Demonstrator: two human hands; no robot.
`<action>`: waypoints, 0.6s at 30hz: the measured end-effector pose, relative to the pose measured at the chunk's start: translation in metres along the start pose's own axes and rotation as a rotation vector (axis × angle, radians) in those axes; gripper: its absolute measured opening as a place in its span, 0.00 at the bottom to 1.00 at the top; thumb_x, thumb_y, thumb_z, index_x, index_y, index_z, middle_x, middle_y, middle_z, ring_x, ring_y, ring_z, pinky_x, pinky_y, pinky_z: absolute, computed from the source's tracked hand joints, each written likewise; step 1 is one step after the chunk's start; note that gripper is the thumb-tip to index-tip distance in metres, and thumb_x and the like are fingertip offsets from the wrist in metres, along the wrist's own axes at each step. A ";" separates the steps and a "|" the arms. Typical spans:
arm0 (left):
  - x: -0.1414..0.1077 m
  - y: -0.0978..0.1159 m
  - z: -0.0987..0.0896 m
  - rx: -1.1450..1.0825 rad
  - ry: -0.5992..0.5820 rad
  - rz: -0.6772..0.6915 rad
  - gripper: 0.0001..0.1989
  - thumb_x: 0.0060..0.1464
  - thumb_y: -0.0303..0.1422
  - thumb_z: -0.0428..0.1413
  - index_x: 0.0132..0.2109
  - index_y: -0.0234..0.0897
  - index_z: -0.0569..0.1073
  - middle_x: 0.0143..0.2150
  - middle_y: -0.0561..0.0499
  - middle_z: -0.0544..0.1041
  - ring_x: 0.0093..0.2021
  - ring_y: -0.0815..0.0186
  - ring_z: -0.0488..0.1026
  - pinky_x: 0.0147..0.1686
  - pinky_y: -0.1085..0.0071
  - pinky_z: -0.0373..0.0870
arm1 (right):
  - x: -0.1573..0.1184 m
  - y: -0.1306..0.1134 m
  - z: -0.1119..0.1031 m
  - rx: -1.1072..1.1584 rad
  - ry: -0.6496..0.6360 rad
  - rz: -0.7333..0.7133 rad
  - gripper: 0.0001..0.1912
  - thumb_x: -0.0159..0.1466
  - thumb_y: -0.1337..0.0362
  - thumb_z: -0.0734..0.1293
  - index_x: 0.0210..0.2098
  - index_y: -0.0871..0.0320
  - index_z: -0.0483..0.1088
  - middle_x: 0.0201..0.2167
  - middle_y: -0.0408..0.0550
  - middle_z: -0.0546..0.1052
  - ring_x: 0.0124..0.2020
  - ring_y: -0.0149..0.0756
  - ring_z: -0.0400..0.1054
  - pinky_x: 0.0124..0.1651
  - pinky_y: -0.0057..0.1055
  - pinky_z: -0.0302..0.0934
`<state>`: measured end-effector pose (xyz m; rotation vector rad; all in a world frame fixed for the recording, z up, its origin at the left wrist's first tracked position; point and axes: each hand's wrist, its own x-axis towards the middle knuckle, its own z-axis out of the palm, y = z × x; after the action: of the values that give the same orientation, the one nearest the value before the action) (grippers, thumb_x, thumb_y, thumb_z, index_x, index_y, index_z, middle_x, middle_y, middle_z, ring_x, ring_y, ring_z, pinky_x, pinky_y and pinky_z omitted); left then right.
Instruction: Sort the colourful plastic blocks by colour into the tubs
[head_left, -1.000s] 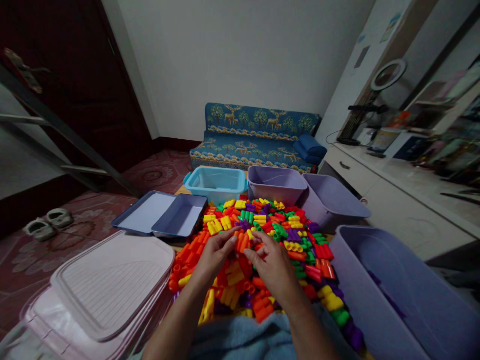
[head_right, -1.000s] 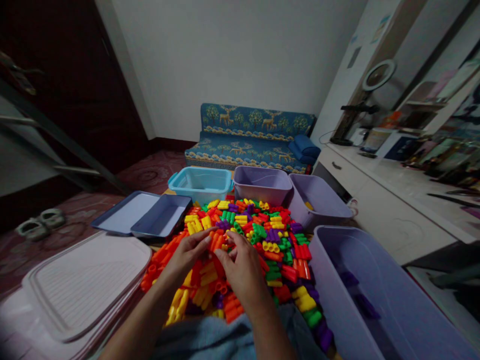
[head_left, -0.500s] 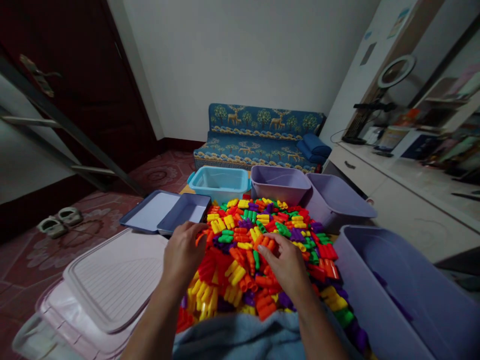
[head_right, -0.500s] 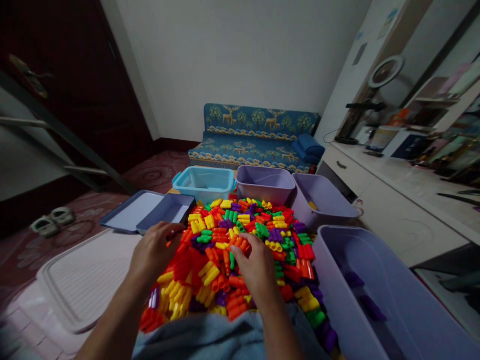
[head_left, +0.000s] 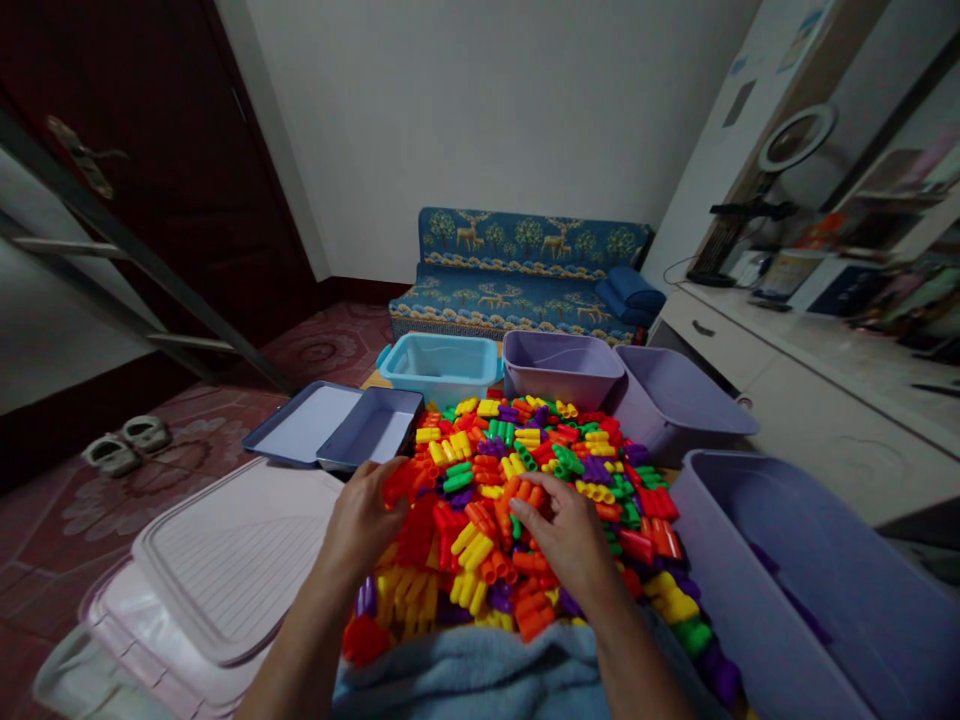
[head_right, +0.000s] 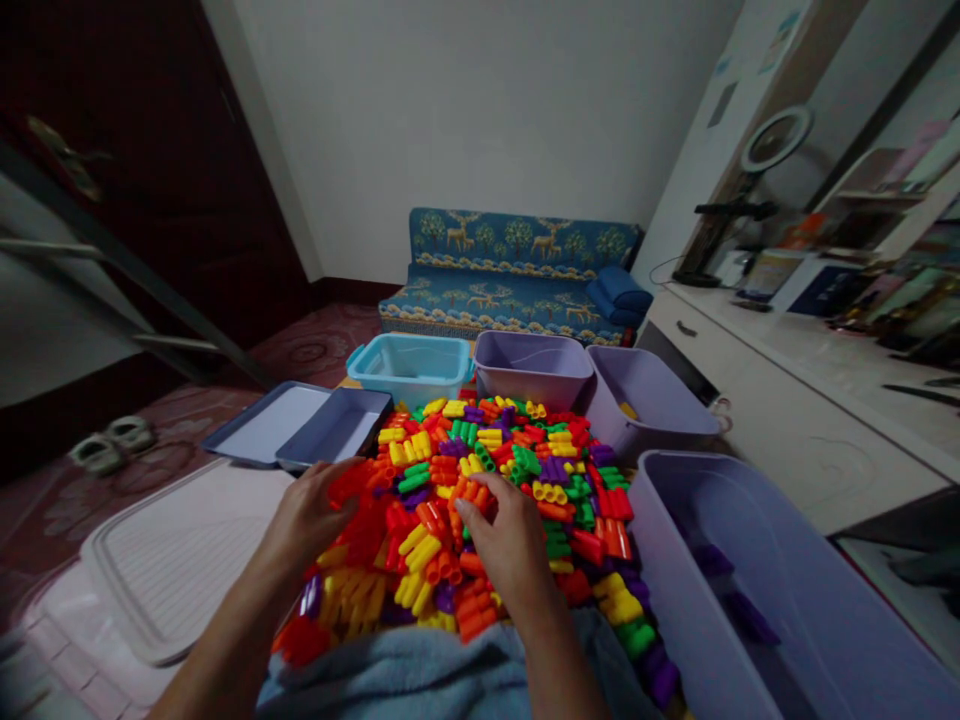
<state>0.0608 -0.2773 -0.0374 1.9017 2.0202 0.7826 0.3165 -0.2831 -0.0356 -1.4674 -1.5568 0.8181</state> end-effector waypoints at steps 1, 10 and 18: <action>0.002 0.004 -0.001 -0.146 0.007 -0.016 0.23 0.50 0.31 0.54 0.55 0.35 0.73 0.45 0.43 0.77 0.40 0.58 0.76 0.39 0.67 0.72 | -0.001 -0.001 0.000 0.036 0.006 0.006 0.18 0.56 0.56 0.68 0.44 0.57 0.75 0.34 0.50 0.80 0.34 0.41 0.73 0.36 0.33 0.68; -0.005 0.056 0.035 -1.166 -0.282 -0.056 0.31 0.37 0.36 0.70 0.51 0.33 0.75 0.49 0.42 0.79 0.44 0.57 0.77 0.40 0.69 0.74 | -0.011 -0.013 0.005 0.622 -0.075 0.176 0.15 0.58 0.56 0.68 0.39 0.58 0.66 0.24 0.38 0.69 0.21 0.26 0.61 0.24 0.23 0.58; -0.013 0.069 0.053 -1.266 -0.445 -0.030 0.34 0.37 0.34 0.70 0.55 0.36 0.74 0.49 0.44 0.79 0.43 0.59 0.77 0.43 0.67 0.74 | -0.012 -0.011 0.004 0.470 -0.032 0.192 0.23 0.56 0.49 0.70 0.44 0.58 0.71 0.28 0.41 0.73 0.19 0.24 0.59 0.20 0.22 0.53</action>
<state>0.1485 -0.2788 -0.0455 1.1044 0.8438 1.1021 0.3077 -0.2961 -0.0298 -1.2669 -1.1508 1.2300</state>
